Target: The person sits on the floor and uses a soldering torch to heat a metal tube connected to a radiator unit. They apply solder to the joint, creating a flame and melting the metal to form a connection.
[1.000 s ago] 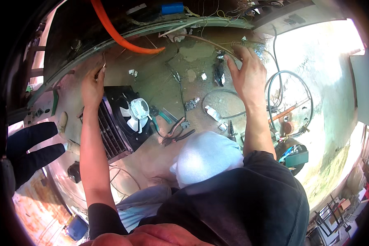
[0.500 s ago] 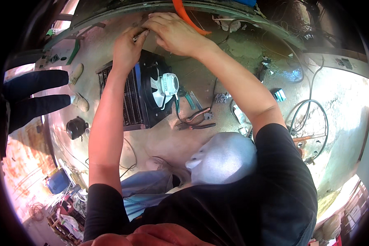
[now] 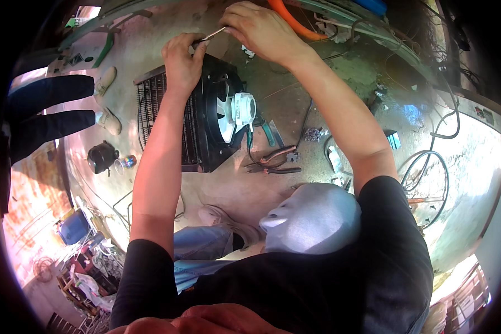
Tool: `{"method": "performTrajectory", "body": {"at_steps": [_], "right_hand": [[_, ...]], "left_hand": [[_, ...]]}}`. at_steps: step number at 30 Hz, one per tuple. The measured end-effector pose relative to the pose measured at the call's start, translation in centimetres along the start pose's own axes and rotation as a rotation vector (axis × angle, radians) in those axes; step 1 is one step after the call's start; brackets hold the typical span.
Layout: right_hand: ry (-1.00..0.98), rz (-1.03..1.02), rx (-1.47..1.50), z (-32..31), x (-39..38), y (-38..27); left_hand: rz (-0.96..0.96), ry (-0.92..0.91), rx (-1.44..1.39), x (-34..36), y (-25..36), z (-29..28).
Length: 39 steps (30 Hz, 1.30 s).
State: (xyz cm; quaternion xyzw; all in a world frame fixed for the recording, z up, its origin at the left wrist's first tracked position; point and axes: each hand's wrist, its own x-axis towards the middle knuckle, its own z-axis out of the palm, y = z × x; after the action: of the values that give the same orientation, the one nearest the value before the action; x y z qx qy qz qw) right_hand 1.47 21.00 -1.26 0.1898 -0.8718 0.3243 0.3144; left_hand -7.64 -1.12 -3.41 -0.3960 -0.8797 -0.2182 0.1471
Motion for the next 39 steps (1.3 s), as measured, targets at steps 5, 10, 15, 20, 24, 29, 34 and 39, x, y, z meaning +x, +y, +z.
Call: {"method": "performTrajectory", "body": {"at_steps": [5,10,15,20,24,29,34,39], "right_hand": [[-0.014,0.010,-0.035,0.0,-0.2,-0.1],[-0.019,0.034,-0.048,0.4,-0.3,-0.2],[0.021,0.100,-0.086,0.1,-0.5,-0.6],[0.050,0.115,-0.101,0.7,-1.0,-0.4],[0.025,0.126,-0.093,1.1,-1.2,-0.7],[0.068,0.134,-0.102,1.6,-0.9,-1.0],[0.061,0.161,-0.094,1.7,-0.9,-1.3],[0.080,0.158,-0.103,2.0,-0.9,-1.3]], "left_hand": [[0.028,0.112,-0.010,-0.6,0.0,0.1],[0.042,0.147,0.024,-0.7,0.3,0.3],[0.027,0.160,0.033,-0.8,0.4,0.4],[0.036,0.172,0.032,-0.9,0.3,0.4],[0.027,0.161,-0.016,-0.9,0.3,0.5],[0.021,0.178,-0.008,-1.0,0.3,0.6],[0.020,0.197,0.001,-1.0,0.1,0.6],[0.031,0.225,0.031,-1.0,0.1,0.7]]}}
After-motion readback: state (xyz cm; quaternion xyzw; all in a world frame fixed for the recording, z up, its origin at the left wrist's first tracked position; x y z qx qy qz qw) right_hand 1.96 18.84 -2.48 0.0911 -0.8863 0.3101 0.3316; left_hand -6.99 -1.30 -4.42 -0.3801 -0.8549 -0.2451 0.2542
